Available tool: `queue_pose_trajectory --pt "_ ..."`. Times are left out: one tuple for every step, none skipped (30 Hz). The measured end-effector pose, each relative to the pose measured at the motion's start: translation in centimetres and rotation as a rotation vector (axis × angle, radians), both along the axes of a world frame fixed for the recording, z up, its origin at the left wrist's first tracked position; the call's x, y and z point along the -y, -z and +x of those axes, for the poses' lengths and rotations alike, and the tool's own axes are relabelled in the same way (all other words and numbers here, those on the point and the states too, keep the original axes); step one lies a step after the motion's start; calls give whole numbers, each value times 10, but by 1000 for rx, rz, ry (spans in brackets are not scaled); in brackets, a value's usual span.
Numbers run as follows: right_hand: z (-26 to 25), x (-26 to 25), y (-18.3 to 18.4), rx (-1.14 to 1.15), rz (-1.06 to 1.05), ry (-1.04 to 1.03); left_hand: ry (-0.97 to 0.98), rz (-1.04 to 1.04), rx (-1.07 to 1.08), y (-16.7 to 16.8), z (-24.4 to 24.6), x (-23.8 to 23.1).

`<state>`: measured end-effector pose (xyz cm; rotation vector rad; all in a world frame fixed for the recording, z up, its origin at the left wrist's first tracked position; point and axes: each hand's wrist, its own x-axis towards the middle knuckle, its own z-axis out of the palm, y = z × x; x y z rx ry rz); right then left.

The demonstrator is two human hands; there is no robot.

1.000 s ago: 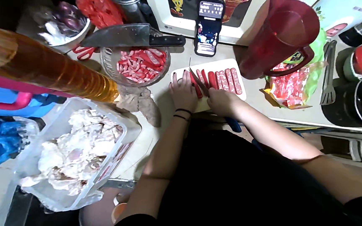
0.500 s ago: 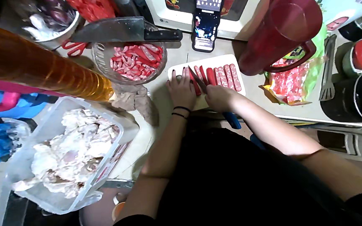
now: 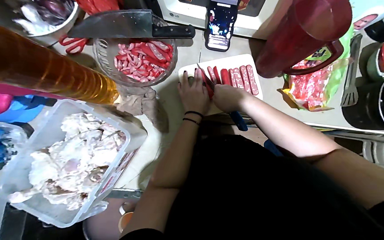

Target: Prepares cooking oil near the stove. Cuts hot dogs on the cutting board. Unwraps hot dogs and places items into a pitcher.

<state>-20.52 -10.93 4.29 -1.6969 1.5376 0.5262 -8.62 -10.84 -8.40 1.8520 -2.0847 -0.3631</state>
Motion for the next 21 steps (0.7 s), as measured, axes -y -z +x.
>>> queue_pose_trajectory --pt "2 -1 0 0 2 11 0 3 0 -1 0 0" --pt "3 -1 0 -6 9 21 3 8 0 -1 0 -1" --pt "4 -2 1 -11 10 34 7 25 3 -2 1 -2" --pt "4 -2 3 -14 8 44 11 43 8 -3 0 -2" --pt "4 -3 4 -18 6 50 12 55 19 -4 0 -3" --pt "4 -3 5 -21 5 54 11 57 33 -4 -1 -3" --pt "4 -3 6 -19 3 54 8 55 44 -3 -3 -4" --pt "4 -4 6 -14 3 50 4 48 51 -2 -4 -4" --pt "4 -4 6 -9 9 46 5 49 55 -1 -4 -4" --pt "4 -5 5 -10 13 44 7 58 59 -2 -4 -4" --pt "4 -7 6 -9 10 46 7 57 66 -3 -5 -5" --pt "3 -9 6 -12 4 48 8 50 69 -3 -5 -5" --pt "3 -12 6 -19 6 50 6 48 71 -3 -5 -5" --pt "2 -14 7 -20 10 49 5 49 71 -2 -5 -4" --pt "1 -17 6 -17 20 50 7 43 67 0 -5 -4" --pt "-1 -19 5 -12 20 50 9 37 59 1 -5 -4" --pt "-3 -22 4 -10 17 50 12 38 56 2 -5 -3" --pt "-4 -24 2 -13 20 48 14 33 50 3 -4 -3" --pt "-5 -25 2 -17 24 49 15 39 44 3 -4 -3" --pt "-6 -27 2 -25 28 50 17 44 39 3 -4 -3" --pt "-6 -29 3 -33 32 50 18 53 37 3 -3 -3"
